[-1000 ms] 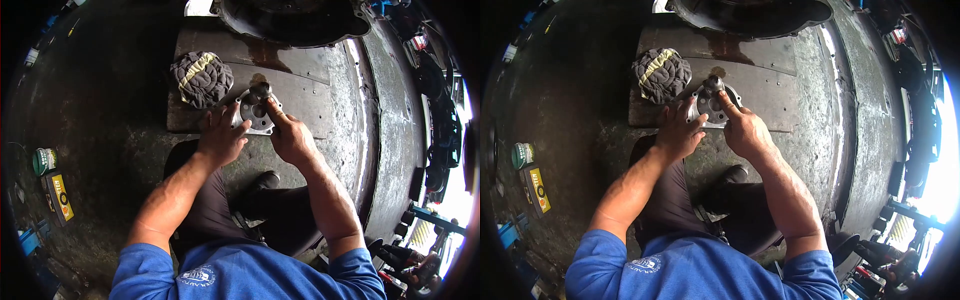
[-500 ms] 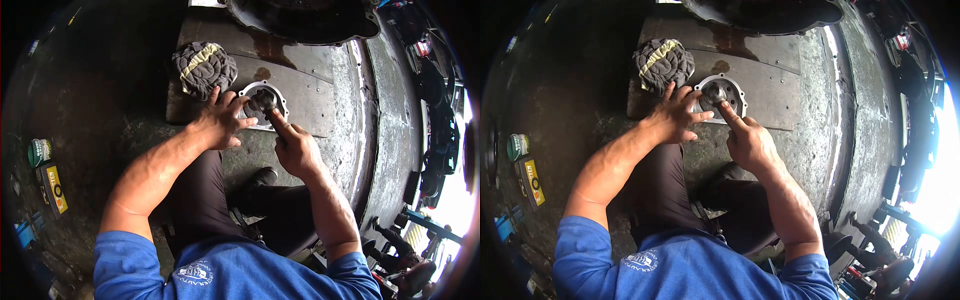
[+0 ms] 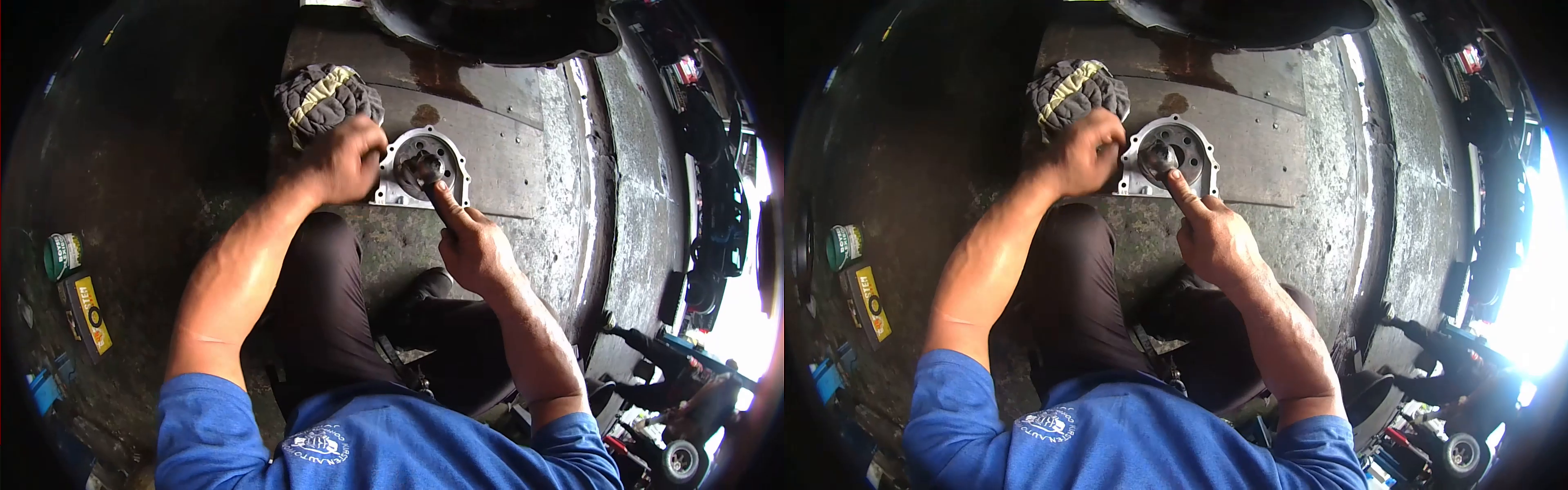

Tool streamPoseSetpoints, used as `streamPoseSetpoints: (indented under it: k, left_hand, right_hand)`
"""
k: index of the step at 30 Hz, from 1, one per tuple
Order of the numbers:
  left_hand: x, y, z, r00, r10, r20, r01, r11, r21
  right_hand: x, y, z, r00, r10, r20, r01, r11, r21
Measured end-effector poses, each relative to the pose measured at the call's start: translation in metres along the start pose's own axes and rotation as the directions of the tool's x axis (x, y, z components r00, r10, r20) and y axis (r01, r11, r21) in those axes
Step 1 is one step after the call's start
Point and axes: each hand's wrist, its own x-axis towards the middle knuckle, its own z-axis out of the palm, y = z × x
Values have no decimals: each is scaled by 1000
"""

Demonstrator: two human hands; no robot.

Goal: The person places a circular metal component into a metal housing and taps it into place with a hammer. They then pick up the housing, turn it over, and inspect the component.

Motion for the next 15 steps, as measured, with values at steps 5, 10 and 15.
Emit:
streamPoseSetpoints:
  k: [5, 10, 15]
  left_hand:
    - [61, 24, -6, 796, -486, 362, 426, 873, 236]
    - [77, 23, -2, 737, -505, 449, 405, 862, 306]
    - [90, 27, 2, 591, -632, 501, 528, 773, 353]
  right_hand:
    - [0, -3, 2, 1000, 7, -11, -7, 1000, -10]
    - [-2, -2, 0, 998, -23, -55, 24, 1000, 16]
    - [-15, -16, -15, 986, -57, -157, 55, 998, -15]
